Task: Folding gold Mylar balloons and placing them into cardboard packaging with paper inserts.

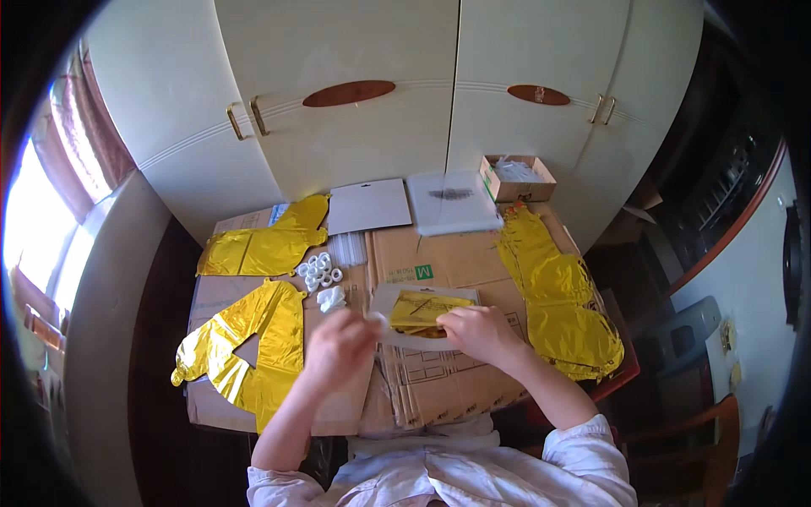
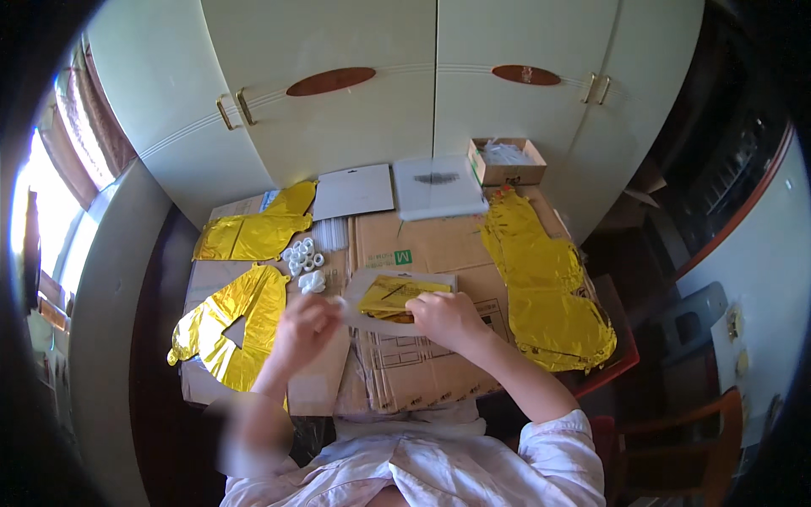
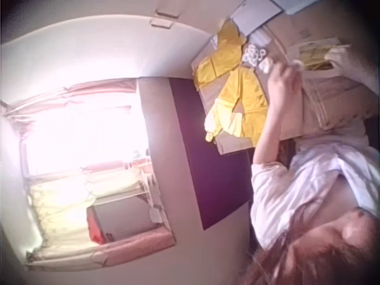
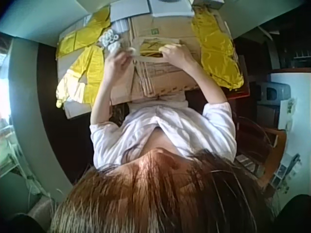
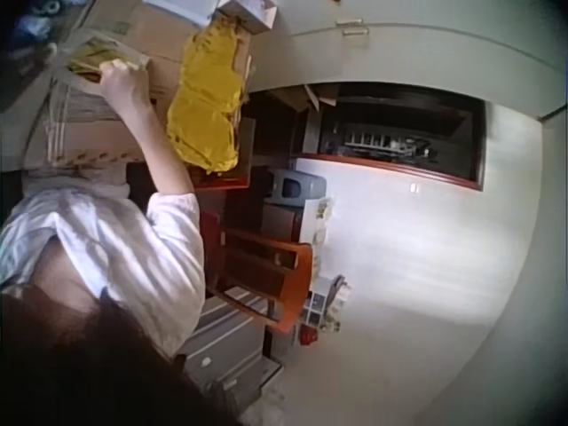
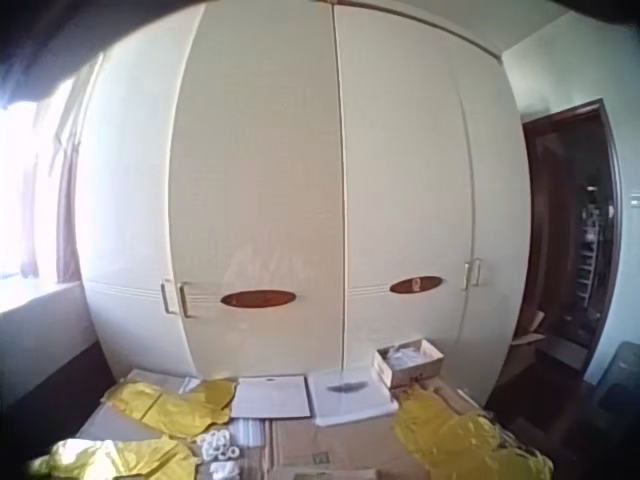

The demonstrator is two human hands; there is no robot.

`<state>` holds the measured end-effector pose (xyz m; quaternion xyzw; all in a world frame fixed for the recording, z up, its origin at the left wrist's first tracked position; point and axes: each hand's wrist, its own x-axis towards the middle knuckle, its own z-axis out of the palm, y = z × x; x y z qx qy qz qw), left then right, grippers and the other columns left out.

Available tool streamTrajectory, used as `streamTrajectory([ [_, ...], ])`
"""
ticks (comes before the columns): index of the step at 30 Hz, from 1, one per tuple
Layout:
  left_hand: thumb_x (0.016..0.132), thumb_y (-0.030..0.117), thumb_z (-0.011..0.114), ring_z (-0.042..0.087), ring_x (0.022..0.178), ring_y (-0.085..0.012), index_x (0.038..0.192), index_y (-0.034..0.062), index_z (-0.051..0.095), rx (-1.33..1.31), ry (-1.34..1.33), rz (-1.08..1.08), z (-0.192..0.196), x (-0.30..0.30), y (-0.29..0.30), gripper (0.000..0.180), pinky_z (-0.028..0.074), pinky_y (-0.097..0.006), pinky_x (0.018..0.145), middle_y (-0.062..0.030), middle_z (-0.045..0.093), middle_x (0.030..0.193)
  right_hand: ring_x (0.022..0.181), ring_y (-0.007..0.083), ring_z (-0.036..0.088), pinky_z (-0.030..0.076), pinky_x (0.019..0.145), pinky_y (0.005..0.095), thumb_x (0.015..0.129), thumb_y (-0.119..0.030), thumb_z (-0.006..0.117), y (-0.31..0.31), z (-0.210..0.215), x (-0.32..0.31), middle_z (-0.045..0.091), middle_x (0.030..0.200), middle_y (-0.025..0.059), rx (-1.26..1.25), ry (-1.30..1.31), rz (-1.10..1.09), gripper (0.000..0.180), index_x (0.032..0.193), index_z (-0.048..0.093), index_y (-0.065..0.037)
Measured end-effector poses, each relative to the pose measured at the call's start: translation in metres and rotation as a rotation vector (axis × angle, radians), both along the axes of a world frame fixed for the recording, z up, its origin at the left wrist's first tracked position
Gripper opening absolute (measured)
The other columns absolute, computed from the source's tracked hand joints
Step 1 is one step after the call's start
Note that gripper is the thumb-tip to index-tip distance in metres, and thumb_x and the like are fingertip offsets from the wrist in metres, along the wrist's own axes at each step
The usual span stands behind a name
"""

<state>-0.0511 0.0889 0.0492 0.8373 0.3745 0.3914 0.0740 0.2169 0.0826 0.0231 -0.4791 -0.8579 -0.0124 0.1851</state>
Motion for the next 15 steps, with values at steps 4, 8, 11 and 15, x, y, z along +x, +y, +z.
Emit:
streamTrajectory([
  [4,0.075,0.012,0.069,0.063,0.07,-0.0208,0.096,0.0117,0.067,0.03,0.337,-0.182,0.001,0.034,-0.018,0.021,0.052,-0.034,0.058,-0.0034,0.057,0.078,0.074,0.0218,0.069,0.056,0.061,0.0354,0.078,-0.013,0.066,0.003,0.001,-0.005,0.069,0.081,0.0045,-0.001,-0.011,0.0,0.014,0.092,0.068,-0.011],
  [8,0.077,0.011,0.061,0.063,0.07,-0.0201,0.097,0.0103,0.062,0.083,0.458,-0.069,-0.015,0.06,-0.012,0.02,0.051,-0.033,0.054,-0.0036,0.056,0.077,0.072,0.023,0.068,0.056,0.06,0.0364,0.077,-0.014,0.066,-0.001,0.002,-0.009,0.067,0.076,0.005,0.009,0.043,0.012,0.007,0.083,0.063,-0.01],
  [11,0.076,0.012,0.064,0.063,0.073,-0.0196,0.097,0.0096,0.062,0.073,0.458,-0.03,-0.023,0.063,-0.018,0.021,0.051,-0.033,0.055,-0.003,0.057,0.079,0.072,0.0231,0.068,0.055,0.06,0.0365,0.077,-0.014,0.066,-0.005,0.0,-0.007,0.065,0.074,0.0053,0.009,0.06,0.014,0.007,0.078,0.061,-0.009],
  [15,0.078,0.02,0.068,0.063,0.086,-0.0198,0.1,0.0082,0.064,0.08,0.389,-0.078,-0.031,0.062,-0.03,0.025,0.05,-0.033,0.066,-0.0034,0.064,0.092,0.072,0.0221,0.068,0.055,0.059,0.0352,0.077,-0.014,0.066,-0.005,-0.007,-0.006,0.065,0.074,0.0048,0.036,0.049,-0.009,0.007,0.078,0.061,-0.01],
])
